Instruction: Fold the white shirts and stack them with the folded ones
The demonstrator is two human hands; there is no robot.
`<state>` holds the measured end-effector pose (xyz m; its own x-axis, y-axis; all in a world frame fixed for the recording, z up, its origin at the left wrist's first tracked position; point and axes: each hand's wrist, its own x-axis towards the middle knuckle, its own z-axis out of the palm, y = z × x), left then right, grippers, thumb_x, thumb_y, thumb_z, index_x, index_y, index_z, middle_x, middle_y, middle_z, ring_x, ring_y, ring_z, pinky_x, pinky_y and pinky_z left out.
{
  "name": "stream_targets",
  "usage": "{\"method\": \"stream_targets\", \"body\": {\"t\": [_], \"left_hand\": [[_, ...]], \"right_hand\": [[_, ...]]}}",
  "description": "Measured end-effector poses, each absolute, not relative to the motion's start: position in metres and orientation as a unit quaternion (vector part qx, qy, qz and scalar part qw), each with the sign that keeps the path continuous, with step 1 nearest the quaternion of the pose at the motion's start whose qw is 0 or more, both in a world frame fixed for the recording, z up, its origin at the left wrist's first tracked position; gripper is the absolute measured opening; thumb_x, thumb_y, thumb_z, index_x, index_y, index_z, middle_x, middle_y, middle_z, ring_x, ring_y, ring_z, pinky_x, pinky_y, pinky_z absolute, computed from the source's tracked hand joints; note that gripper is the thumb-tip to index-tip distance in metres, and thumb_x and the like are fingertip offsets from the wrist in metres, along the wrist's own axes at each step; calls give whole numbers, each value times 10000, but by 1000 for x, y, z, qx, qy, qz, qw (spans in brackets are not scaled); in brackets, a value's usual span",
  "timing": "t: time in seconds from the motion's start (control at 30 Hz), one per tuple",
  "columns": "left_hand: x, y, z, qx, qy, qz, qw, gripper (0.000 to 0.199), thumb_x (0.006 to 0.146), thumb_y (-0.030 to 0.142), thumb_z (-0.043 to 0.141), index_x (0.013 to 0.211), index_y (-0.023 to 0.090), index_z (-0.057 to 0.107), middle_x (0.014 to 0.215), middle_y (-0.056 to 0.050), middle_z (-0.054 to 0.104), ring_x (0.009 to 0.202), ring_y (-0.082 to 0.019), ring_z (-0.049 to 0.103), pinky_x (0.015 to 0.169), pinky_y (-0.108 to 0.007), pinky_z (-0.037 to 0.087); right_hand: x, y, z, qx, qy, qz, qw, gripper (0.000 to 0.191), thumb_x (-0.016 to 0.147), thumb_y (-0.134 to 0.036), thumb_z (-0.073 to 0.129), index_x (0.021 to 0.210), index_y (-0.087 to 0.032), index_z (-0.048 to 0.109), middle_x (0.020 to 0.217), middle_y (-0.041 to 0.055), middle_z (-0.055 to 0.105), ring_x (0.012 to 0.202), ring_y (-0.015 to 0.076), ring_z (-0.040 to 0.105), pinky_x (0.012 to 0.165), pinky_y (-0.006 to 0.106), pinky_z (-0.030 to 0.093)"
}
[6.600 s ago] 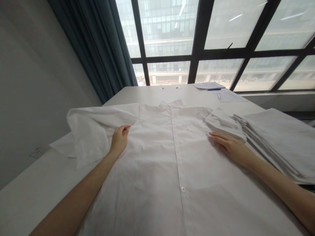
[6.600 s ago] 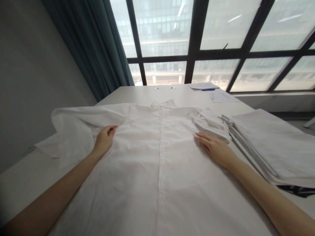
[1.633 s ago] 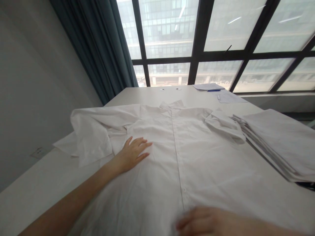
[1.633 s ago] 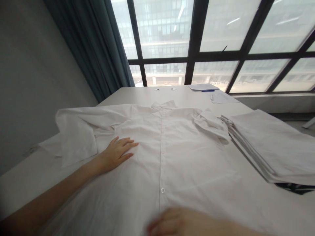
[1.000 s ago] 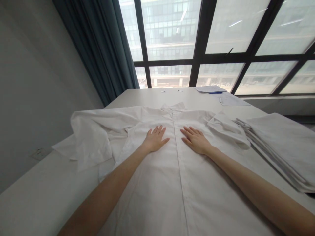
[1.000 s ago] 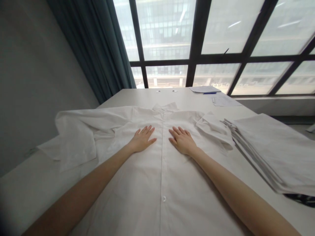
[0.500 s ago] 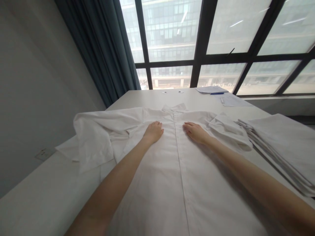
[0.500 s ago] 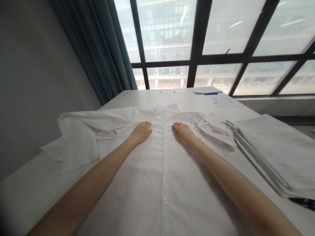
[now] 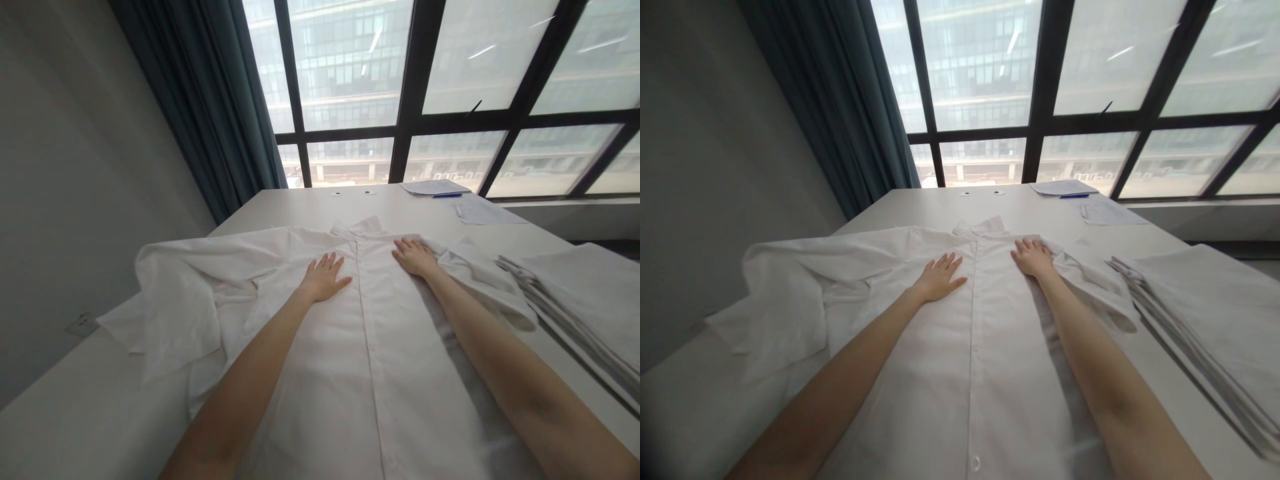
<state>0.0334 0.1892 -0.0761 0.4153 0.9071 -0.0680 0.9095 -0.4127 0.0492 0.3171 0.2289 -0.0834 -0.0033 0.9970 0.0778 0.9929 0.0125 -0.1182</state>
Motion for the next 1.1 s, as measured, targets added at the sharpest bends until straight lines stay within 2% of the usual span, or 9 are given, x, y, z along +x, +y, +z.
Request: {"method": "stream_targets", "body": {"t": [0.27,0.33,0.43,0.5,0.63,0.73,0.83,0.9,1.1], "left_hand": [[13,212,-76,800,600,6,8,709,982,569,243,1526,114,266,1605,-146,228,1485,-280,198,1191,-452,177],[18,218,-75,789,614,21,-12,620,997,473,259,1488,103,336,1566,-168,322,1456,-286,275,1190,-464,165],[32,226,-74,786,617,37,-29,526,995,356,278,1446,114,401,1515,-169,408,1418,-267,345,1192,-440,155],[41,233,-74,796,604,36,-23,517,990,350,301,1465,163,389,1558,-126,353,1444,-242,300,1195,-402,156],[47,249,-76,801,599,16,14,579,989,498,277,1523,275,300,1625,-58,201,1487,-275,191,1182,-470,191],[41,259,-77,790,612,9,34,664,967,600,228,1546,275,237,1629,-62,173,1491,-300,165,1174,-535,179],[36,263,-78,786,617,7,44,704,957,627,187,1559,261,191,1637,-53,126,1501,-279,119,1187,-528,144],[35,263,-79,786,616,5,48,714,954,632,169,1563,260,168,1641,-48,92,1505,-274,92,1191,-524,127],[36,262,-81,788,613,0,50,726,947,644,168,1566,266,155,1643,-42,70,1506,-281,82,1193,-526,114]], "right_hand": [[326,226,-89,-709,-699,-23,95,530,992,-381,291,1443,-156,454,1534,126,404,1385,323,374,1133,524,257],[322,225,-88,-690,-716,-31,104,505,994,-310,274,1420,-130,476,1515,135,430,1383,288,382,1146,470,253],[316,226,-87,-641,-760,-23,105,476,1001,-268,271,1411,-183,496,1514,67,447,1393,186,374,1152,331,260],[314,227,-88,-614,-783,-8,96,462,1011,-300,291,1425,-235,487,1527,22,432,1400,162,366,1146,306,275],[315,230,-92,-605,-792,12,83,473,1023,-357,304,1477,-270,408,1570,29,358,1422,232,337,1137,426,310],[318,237,-88,-606,-791,21,83,427,1010,-348,401,1424,-263,463,1512,79,437,1349,261,431,1081,466,385],[321,254,-75,-613,-785,27,88,347,960,-352,552,1276,-210,567,1318,101,570,1117,233,589,928,447,509],[323,268,-66,-631,-769,23,95,325,943,-358,584,1224,-196,589,1252,91,591,1034,213,614,868,424,537],[310,288,-66,-664,-735,-17,134,331,947,-356,579,1234,-193,584,1258,95,590,1039,214,614,870,426,536]]}}
